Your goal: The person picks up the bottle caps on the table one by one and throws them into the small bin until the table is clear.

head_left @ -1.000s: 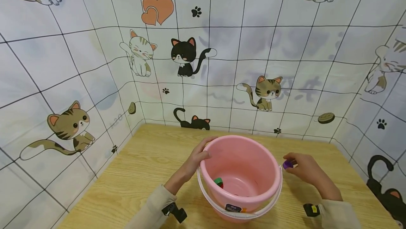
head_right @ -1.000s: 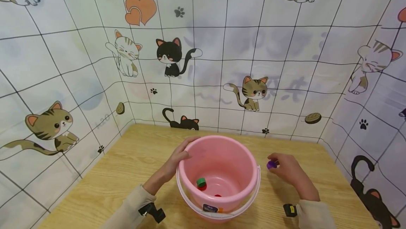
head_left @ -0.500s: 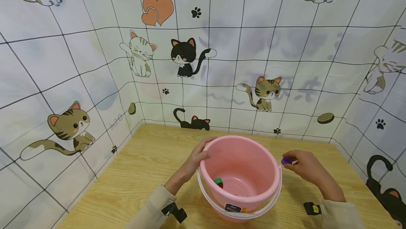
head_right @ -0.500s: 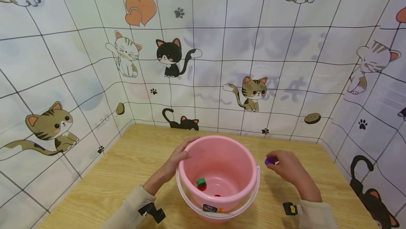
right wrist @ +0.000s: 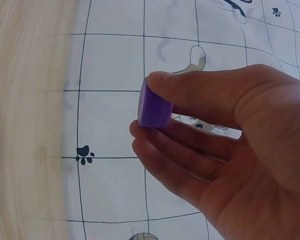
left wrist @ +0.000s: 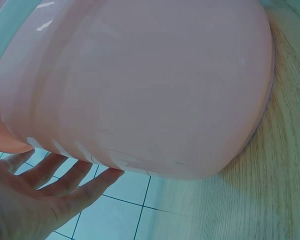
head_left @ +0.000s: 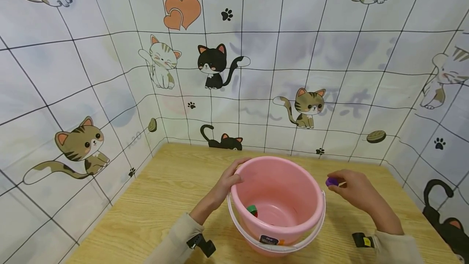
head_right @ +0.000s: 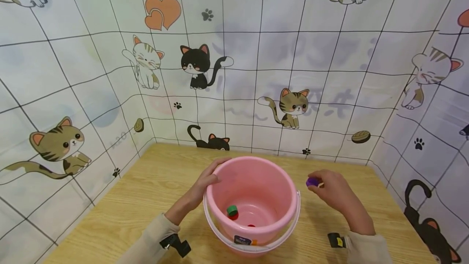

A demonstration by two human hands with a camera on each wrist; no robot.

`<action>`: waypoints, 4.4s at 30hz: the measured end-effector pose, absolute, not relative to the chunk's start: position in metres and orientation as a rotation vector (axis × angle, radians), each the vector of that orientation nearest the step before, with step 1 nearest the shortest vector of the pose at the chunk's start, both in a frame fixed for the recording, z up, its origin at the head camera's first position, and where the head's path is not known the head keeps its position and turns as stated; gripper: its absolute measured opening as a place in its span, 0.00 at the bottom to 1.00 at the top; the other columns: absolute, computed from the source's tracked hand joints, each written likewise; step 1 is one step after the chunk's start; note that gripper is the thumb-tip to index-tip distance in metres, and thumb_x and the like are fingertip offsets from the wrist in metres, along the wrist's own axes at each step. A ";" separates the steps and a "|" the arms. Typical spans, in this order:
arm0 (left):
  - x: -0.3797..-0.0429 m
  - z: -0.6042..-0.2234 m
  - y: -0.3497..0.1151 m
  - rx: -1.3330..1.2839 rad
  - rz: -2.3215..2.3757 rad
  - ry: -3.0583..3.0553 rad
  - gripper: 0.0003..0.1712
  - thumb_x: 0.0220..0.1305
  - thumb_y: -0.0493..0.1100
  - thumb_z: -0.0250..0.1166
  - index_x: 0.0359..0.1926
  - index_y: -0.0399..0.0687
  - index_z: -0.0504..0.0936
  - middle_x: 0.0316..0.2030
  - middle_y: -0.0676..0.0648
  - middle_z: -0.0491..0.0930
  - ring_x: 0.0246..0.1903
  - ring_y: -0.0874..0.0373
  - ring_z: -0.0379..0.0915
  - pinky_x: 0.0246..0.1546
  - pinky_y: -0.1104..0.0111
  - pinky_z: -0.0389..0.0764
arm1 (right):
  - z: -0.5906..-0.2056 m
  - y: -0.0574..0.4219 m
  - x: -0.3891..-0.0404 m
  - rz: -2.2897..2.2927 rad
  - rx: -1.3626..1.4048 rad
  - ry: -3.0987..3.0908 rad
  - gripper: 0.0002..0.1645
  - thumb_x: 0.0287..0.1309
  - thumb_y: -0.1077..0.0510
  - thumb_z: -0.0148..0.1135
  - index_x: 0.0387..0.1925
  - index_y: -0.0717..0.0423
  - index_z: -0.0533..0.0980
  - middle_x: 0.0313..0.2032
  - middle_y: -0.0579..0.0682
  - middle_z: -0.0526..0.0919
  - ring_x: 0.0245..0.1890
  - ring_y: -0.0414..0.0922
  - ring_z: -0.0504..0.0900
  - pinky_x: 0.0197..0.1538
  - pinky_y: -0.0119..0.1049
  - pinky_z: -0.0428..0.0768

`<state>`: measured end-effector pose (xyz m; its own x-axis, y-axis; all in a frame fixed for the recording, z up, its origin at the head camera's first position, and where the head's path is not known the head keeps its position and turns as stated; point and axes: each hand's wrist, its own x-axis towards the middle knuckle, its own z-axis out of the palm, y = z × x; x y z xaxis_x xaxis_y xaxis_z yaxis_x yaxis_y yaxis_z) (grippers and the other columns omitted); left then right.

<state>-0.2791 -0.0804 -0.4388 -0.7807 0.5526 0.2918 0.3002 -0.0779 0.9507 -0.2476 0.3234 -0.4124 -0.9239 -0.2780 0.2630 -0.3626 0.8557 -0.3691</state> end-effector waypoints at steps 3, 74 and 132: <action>-0.278 -0.438 -0.081 0.938 1.961 1.989 0.38 0.65 0.44 0.51 0.77 0.58 0.62 0.67 0.35 0.71 0.52 0.27 0.80 0.48 0.37 0.84 | -0.410 0.322 -0.246 0.618 0.492 -2.825 0.20 0.58 0.62 0.71 0.51 0.69 0.83 0.43 0.60 0.88 0.40 0.54 0.88 0.38 0.42 0.88; -0.276 -0.435 -0.081 0.886 1.948 2.015 0.36 0.68 0.44 0.50 0.77 0.58 0.62 0.67 0.36 0.72 0.48 0.28 0.82 0.48 0.38 0.84 | -0.275 0.222 -0.249 0.345 0.853 -2.528 0.15 0.60 0.58 0.72 0.47 0.60 0.85 0.38 0.50 0.88 0.37 0.45 0.87 0.41 0.45 0.87; -0.277 -0.434 -0.078 0.874 1.943 2.024 0.38 0.65 0.46 0.51 0.77 0.60 0.63 0.67 0.36 0.72 0.50 0.29 0.81 0.49 0.41 0.85 | -0.283 0.185 -0.256 0.345 1.018 -2.681 0.15 0.59 0.59 0.73 0.48 0.56 0.86 0.40 0.46 0.87 0.39 0.42 0.85 0.43 0.40 0.86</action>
